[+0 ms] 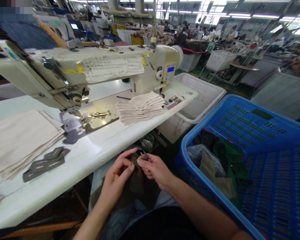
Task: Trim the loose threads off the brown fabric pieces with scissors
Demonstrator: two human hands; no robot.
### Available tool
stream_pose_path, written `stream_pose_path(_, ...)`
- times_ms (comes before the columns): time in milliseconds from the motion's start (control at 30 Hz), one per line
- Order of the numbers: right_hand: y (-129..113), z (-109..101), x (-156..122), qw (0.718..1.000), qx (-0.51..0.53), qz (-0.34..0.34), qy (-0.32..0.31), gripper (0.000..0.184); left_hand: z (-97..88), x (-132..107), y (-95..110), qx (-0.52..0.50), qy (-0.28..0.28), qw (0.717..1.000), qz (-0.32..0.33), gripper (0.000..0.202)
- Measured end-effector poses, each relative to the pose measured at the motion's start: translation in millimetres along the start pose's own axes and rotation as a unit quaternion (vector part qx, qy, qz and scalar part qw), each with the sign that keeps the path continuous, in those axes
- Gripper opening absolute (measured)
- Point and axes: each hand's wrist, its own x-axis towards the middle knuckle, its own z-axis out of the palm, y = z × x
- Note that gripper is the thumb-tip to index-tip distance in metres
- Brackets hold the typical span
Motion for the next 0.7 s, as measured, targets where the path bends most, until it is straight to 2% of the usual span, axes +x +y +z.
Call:
stream_pose_path(67,4.1,-1.8,2.7,1.000,-0.018,0.002,0.007,0.037,-2.0,2.3,-2.8,-0.027,-0.026,0.999,-0.019,0.024)
stream_pose_path(133,7.7,-3.2,3.5,0.995,-0.074,-0.044,0.044,0.030,-2.7,3.0,-4.1,-0.017,-0.017,1.000,-0.016,0.023)
stream_pose_path(200,7.9,-4.2,0.2,0.974,-0.165,-0.116,0.099,0.027,-2.6,2.1,-3.0,0.016,0.002,1.000,0.001,0.024)
stream_pose_path(267,3.5,-4.4,-7.3,0.942,-0.264,-0.169,0.121,0.024,-2.3,0.2,-0.1,0.054,0.016,0.998,0.018,0.024)
stream_pose_path(333,-4.1,-3.0,-16.2,0.916,-0.343,-0.187,0.087,0.017,-2.1,-1.5,3.1,0.086,0.020,0.996,0.034,0.023)
stream_pose_path(433,-14.9,1.4,-25.6,0.897,-0.404,-0.176,0.039,0.013,-2.1,-2.2,5.0,0.109,0.020,0.993,0.047,0.022)
stream_pose_path(567,-19.9,5.1,-26.7,0.885,-0.433,-0.163,0.041,0.011,-2.3,-1.3,4.1,0.122,0.026,0.991,0.046,0.023)
stream_pose_path(700,-21.1,3.3,-24.7,0.888,-0.432,-0.157,0.033,0.011,-1.1,-1.6,5.4,0.129,0.031,0.990,0.051,0.023)
